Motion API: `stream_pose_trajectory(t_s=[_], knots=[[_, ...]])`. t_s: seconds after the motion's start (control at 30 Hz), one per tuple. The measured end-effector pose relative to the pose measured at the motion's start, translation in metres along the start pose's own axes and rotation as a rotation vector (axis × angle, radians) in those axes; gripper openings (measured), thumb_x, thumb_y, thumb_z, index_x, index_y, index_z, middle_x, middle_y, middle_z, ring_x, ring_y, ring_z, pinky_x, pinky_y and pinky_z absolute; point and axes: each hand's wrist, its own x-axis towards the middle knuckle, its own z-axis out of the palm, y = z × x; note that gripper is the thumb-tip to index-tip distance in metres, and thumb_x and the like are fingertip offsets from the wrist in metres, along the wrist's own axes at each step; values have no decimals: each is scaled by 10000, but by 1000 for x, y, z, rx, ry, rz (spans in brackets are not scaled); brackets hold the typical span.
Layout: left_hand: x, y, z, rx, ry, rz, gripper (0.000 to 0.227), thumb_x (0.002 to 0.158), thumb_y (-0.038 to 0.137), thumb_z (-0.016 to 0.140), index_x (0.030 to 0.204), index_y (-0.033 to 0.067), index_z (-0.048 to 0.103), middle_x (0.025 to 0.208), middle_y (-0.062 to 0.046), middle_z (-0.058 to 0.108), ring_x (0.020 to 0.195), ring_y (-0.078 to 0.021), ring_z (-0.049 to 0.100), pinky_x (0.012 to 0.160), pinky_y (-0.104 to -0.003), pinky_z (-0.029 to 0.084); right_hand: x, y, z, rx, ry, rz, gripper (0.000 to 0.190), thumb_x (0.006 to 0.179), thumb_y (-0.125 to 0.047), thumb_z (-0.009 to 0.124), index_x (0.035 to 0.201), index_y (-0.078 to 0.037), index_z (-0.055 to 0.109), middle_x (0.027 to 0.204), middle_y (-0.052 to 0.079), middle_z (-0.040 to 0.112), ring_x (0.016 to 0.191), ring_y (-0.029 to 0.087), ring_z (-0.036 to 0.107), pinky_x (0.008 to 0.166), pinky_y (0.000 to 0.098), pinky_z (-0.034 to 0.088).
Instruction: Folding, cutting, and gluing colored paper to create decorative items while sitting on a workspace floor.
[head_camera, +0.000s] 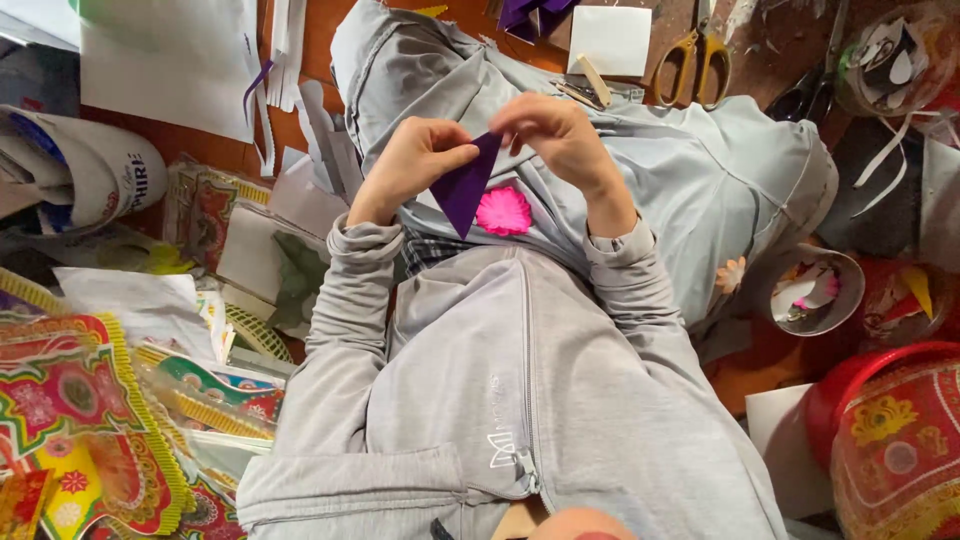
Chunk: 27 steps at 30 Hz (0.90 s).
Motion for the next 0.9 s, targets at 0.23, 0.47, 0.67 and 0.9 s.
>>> stream_pose_trajectory(t_s=[0.23, 0.47, 0.67, 0.9], knots=[[4, -17, 8, -2, 126, 65, 157, 979, 118, 718, 1015, -34, 736, 823, 31, 710, 729, -16, 609, 633, -208, 513, 10, 1, 7, 270, 122, 328, 314, 953, -32, 601, 1263, -78, 616, 1114, -6, 696, 863, 72, 672, 695, 228, 562], [6, -14, 21, 131, 251, 183, 164, 955, 124, 753, 1003, -34, 746, 817, -19, 751, 731, -25, 629, 638, -232, 527, 8, 40, 18, 202, 270, 357, 126, 961, -135, 767, 1030, -38, 724, 830, -35, 678, 673, 32, 564, 592, 189, 450], [7, -11, 29, 236, 312, 232, 181, 936, 109, 749, 1056, -26, 743, 870, -80, 788, 746, -55, 702, 662, -249, 558, 7, 53, 19, 245, 407, 332, 124, 960, -146, 783, 996, -43, 723, 806, -31, 671, 634, 26, 534, 556, 191, 408], [13, -15, 34, 125, 302, 200, 167, 986, 102, 698, 1063, -41, 738, 837, -36, 771, 739, -31, 646, 651, -238, 546, 6, 54, 18, 292, 412, 283, 115, 983, -128, 755, 1006, -17, 733, 779, -30, 652, 627, 31, 517, 544, 199, 395]])
